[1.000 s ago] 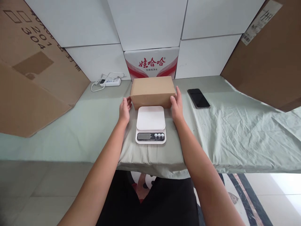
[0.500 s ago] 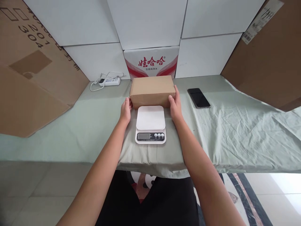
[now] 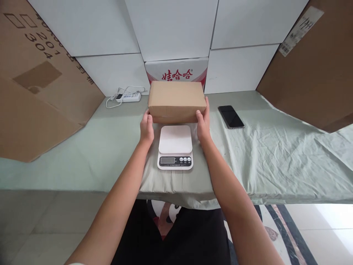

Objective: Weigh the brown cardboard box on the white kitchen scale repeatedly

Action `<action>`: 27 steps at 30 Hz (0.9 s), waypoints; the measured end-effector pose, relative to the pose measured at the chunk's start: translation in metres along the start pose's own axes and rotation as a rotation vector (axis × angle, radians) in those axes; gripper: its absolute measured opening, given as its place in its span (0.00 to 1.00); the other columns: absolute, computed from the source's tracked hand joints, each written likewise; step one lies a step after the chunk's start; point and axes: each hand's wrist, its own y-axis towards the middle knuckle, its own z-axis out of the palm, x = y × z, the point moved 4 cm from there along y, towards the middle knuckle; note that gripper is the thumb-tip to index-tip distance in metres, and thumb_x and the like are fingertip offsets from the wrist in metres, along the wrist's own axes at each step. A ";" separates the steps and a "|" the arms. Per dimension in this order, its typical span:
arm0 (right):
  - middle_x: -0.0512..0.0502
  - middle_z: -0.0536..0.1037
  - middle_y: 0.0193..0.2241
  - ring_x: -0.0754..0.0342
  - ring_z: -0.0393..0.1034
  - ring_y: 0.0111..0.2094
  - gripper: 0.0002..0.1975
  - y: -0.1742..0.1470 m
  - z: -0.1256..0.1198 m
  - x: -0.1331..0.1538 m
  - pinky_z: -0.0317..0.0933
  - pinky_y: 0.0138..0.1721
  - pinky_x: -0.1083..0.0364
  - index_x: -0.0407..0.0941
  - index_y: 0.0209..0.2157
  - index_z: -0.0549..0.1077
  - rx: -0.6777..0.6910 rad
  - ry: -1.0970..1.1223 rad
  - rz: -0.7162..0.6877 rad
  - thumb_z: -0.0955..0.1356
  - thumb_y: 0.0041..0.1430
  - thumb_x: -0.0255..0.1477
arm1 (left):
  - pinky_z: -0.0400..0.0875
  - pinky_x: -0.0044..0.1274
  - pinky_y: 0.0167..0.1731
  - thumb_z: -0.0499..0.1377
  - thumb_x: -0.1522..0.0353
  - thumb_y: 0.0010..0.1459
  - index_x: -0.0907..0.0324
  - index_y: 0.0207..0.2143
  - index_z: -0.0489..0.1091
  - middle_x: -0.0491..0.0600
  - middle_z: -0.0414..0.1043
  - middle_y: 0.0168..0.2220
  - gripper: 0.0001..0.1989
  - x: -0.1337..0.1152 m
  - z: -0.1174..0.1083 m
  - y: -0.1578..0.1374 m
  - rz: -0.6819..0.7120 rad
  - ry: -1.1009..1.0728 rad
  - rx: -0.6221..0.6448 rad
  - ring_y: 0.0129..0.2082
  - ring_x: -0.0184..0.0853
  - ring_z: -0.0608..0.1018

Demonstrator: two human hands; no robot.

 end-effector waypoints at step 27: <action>0.45 0.67 0.79 0.31 0.58 0.82 0.39 -0.107 -0.042 0.068 0.49 0.85 0.25 0.61 0.77 0.65 -0.076 -0.213 -0.133 0.67 0.72 0.59 | 0.75 0.44 0.74 0.52 0.36 0.73 0.50 0.72 0.75 0.58 0.79 0.72 0.40 -0.034 -0.025 -0.121 -0.085 -0.158 0.023 0.75 0.55 0.77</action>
